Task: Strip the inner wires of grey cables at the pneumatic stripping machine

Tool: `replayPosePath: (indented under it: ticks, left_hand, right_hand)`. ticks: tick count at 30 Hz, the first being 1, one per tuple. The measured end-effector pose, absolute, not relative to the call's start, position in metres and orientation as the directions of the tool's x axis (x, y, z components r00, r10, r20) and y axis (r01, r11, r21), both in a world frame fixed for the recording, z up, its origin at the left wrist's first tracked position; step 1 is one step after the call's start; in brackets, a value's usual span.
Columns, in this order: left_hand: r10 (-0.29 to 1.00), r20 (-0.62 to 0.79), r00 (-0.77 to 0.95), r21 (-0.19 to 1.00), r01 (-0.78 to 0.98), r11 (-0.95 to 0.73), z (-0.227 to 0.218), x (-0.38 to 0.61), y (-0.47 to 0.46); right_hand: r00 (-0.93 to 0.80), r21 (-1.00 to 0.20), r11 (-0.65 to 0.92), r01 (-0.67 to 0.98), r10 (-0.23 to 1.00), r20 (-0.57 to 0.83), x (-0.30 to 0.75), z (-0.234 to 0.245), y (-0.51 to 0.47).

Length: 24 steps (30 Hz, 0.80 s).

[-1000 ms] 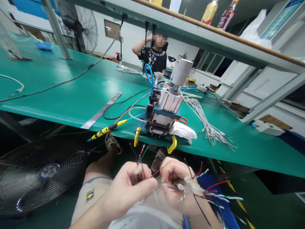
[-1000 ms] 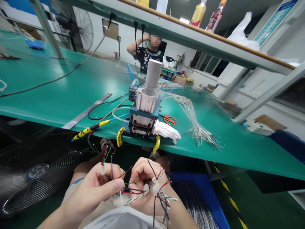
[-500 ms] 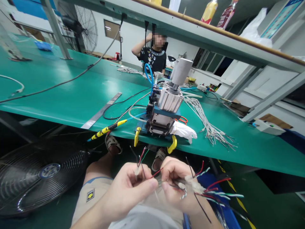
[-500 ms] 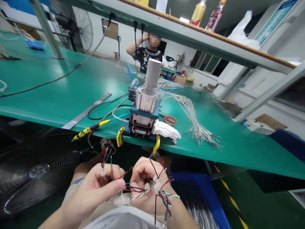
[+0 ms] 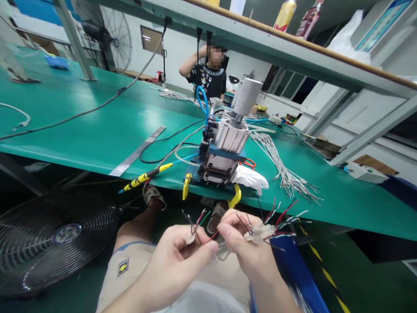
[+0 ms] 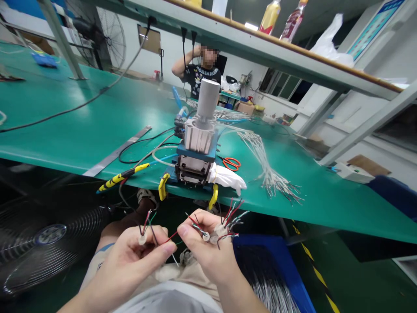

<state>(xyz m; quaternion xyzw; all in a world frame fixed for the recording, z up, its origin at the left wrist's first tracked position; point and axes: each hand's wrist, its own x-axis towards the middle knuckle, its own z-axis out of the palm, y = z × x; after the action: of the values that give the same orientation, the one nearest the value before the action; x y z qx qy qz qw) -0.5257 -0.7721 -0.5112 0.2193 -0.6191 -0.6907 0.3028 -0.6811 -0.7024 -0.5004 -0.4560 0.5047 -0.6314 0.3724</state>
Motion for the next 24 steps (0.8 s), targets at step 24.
replayPosePath:
  ticks: [24]
  left_hand:
    - [-0.829,-0.010,-0.559,0.982,0.152,-0.113,-0.5160,-0.5329,-0.7623]
  right_hand:
    - [-0.425,-0.973,-0.231,0.014,-0.882,0.203,-0.6740,-0.5042,-0.7011]
